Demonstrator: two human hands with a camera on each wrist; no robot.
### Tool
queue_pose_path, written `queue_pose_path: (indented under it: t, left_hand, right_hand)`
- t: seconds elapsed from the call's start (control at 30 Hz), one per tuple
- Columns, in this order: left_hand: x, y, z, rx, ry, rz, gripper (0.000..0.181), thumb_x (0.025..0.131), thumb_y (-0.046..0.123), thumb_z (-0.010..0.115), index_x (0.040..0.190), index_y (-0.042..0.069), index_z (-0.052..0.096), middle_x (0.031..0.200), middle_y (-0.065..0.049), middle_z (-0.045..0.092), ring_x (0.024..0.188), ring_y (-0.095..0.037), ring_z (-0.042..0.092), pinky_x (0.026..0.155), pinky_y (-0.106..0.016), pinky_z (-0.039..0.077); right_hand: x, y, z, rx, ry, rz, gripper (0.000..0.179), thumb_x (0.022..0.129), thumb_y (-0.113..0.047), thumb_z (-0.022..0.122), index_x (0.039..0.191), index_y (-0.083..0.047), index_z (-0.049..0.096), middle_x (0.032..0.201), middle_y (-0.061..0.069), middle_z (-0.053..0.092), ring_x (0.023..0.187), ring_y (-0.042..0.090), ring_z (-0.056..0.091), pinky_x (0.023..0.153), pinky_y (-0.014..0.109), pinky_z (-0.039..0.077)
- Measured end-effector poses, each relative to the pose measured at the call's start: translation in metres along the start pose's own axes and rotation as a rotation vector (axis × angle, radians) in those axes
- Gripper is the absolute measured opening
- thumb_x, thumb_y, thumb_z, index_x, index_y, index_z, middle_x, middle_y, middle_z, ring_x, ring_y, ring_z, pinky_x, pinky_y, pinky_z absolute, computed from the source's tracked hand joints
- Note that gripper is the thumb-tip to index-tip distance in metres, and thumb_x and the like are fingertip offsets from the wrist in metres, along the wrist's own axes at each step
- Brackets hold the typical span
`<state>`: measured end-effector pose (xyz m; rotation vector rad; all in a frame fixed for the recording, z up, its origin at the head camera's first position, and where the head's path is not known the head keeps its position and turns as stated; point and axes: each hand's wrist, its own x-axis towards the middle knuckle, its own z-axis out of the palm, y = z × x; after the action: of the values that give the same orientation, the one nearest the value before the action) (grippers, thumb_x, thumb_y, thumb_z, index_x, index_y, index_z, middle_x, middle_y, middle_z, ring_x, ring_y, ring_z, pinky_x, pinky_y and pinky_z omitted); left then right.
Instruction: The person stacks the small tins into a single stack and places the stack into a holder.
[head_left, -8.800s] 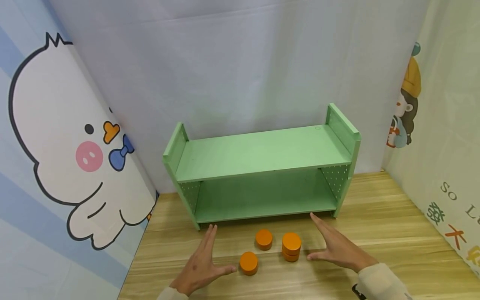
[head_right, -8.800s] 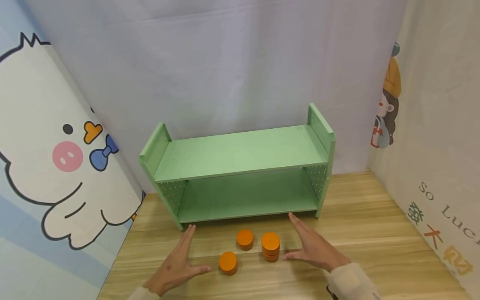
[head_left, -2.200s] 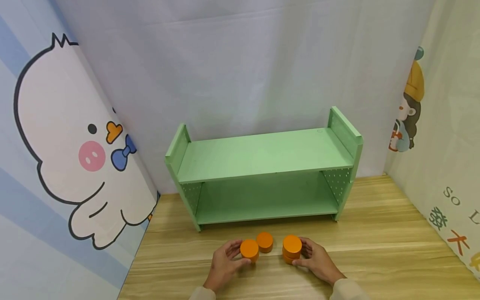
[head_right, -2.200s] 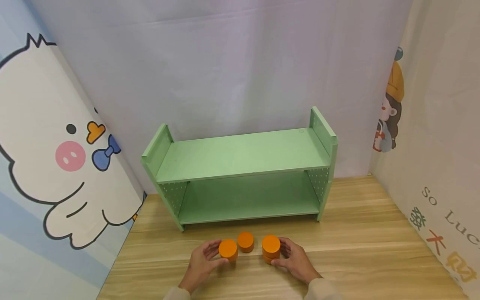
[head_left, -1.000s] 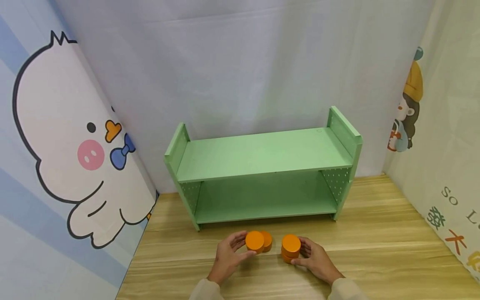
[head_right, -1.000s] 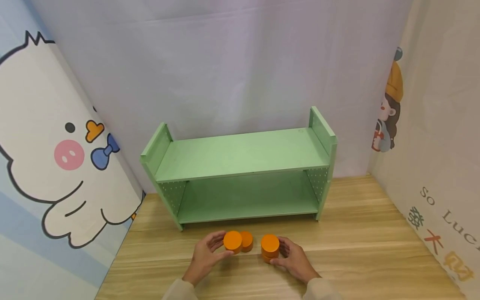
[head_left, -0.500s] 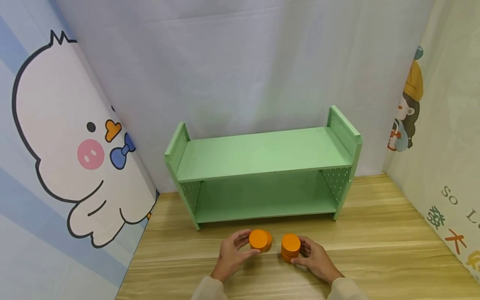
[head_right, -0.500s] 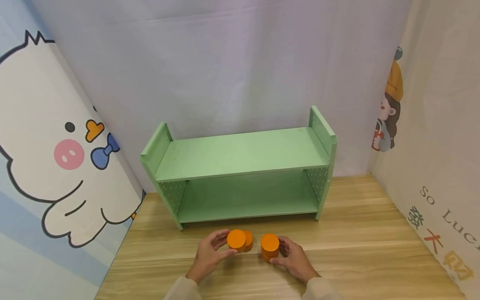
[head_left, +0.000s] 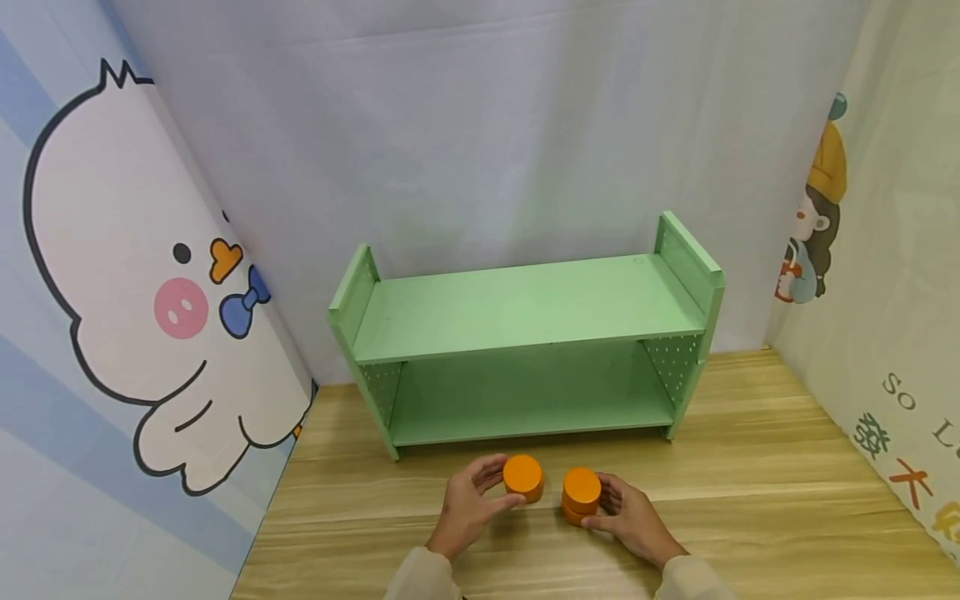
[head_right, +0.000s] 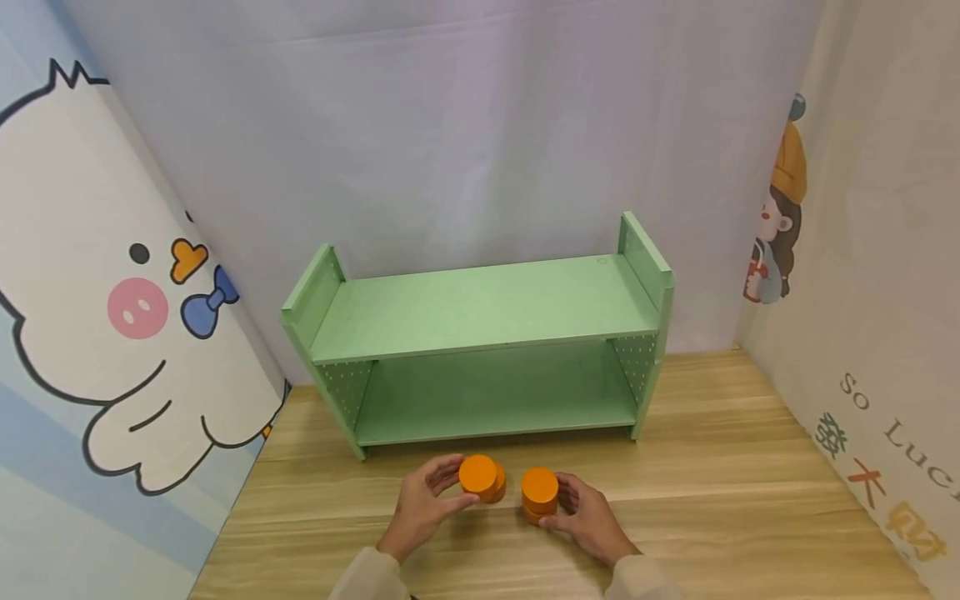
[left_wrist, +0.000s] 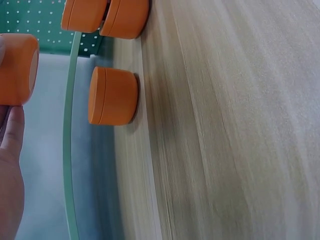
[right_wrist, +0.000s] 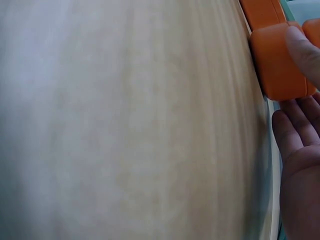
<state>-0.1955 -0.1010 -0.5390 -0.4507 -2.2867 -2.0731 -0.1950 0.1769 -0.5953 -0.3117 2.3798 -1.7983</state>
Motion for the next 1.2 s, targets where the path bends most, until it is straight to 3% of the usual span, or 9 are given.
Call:
queue_pose_path:
  t: [0.67, 1.2]
  left_hand:
    - [0.006, 0.006, 0.006, 0.003, -0.022, -0.016, 0.056, 0.076, 0.003, 0.085, 0.126, -0.005, 0.061, 0.127, -0.021, 0.063, 0.118, -0.034, 0.062, 0.101, -0.036, 0.052]
    - [0.007, 0.008, 0.018, -0.023, -0.048, 0.043, 0.052, 0.076, -0.004, 0.084, 0.123, -0.01, 0.061, 0.124, -0.025, 0.063, 0.116, -0.036, 0.062, 0.099, -0.034, 0.053]
  right_hand:
    - [0.0, -0.002, 0.0, -0.003, 0.006, -0.007, 0.075, 0.078, -0.009, 0.086, 0.138, 0.013, 0.046, 0.134, 0.032, 0.055, 0.124, 0.043, 0.055, 0.101, 0.042, 0.052]
    - [0.002, 0.0, 0.002, -0.053, 0.026, -0.005, 0.075, 0.077, -0.014, 0.087, 0.136, 0.011, 0.05, 0.133, 0.031, 0.056, 0.123, 0.044, 0.055, 0.101, 0.045, 0.051]
